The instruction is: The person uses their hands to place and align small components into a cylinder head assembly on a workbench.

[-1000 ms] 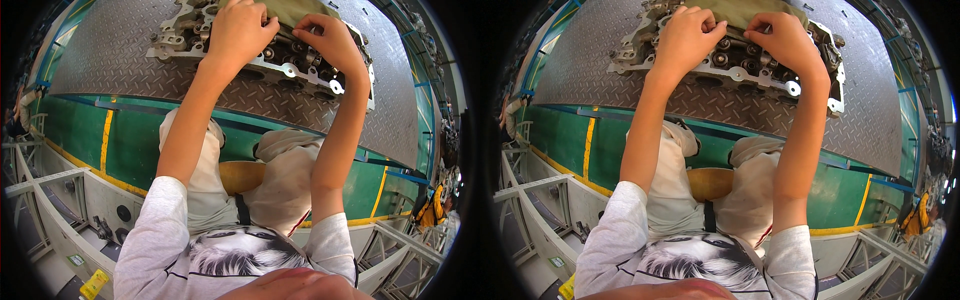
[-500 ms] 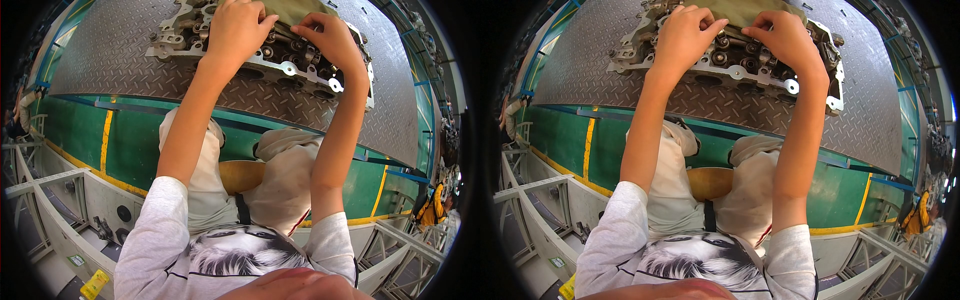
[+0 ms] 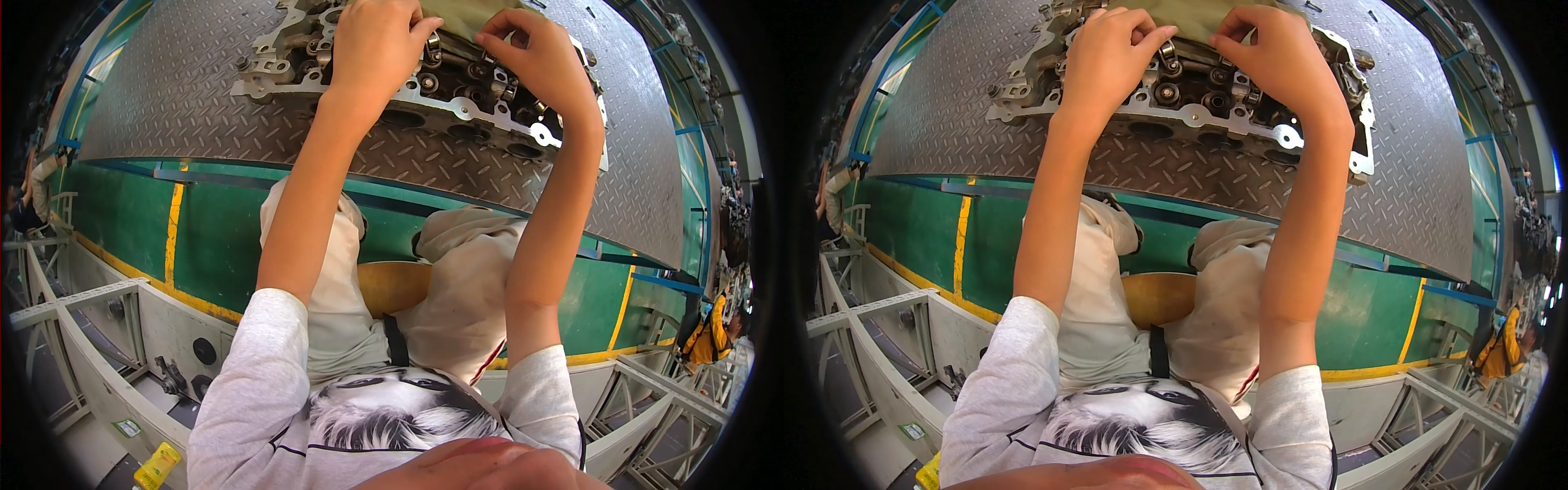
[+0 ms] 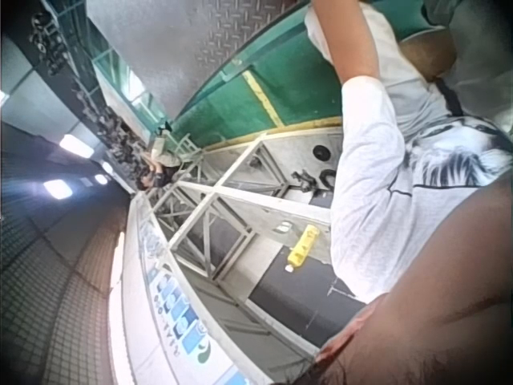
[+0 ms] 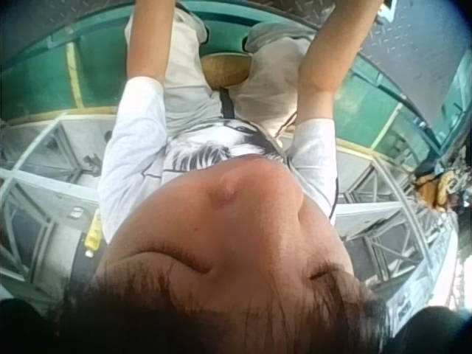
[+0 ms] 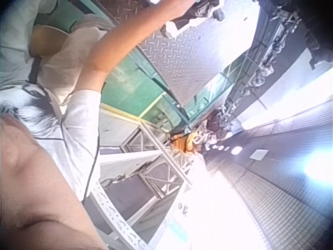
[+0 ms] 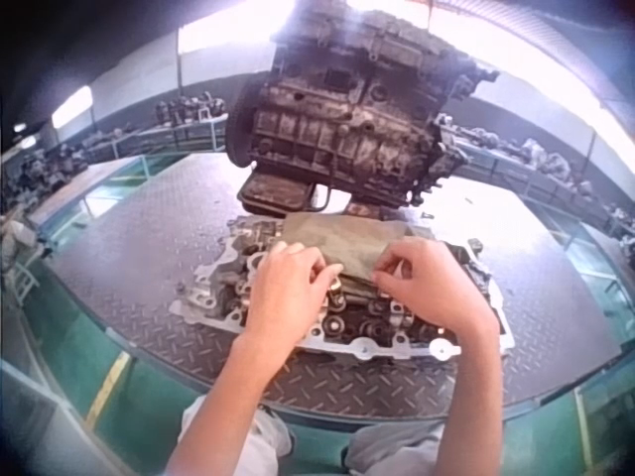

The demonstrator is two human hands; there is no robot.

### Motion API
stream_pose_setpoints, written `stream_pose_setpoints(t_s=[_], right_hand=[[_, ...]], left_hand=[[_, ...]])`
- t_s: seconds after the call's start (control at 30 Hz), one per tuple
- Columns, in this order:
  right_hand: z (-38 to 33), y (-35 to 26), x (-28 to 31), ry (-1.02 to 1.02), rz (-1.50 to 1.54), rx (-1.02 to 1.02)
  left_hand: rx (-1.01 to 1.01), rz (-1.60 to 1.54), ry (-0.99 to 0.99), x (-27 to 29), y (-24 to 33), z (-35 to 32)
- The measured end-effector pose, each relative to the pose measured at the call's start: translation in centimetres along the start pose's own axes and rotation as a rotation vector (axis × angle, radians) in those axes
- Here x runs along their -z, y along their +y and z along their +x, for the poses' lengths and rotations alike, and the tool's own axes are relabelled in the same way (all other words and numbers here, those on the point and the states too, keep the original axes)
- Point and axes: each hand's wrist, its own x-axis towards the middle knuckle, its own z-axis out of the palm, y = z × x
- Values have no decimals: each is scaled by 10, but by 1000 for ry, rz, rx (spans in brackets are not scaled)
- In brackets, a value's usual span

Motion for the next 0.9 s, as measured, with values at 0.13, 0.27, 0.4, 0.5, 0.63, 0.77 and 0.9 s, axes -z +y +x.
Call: stream_pose_setpoints(t_s=[0.13, 0.27, 0.4, 0.5, 0.63, 0.77, 0.9], right_hand=[[-7, -12, 1, 125, -58, 143], [-7, -22, 6, 357, 288, 144], [-24, -29, 31, 704, 569, 571], [-61, -67, 61, 315, 519, 887], [-117, -82, 60, 317, 441, 974], [-114, -88, 67, 340, 363, 1037], [-119, -82, 62, 339, 383, 1021]], left_hand=[[13, 9, -9, -1, -2, 1], [5, 53, -61, -6, -12, 3], [27, 92, -89, -9, -15, 4], [-18, 69, -15, -12, -16, -1], [-2, 58, -17, -12, -16, -2], [15, 34, -12, -10, -11, -1], [34, 20, -9, -15, -5, -4]])
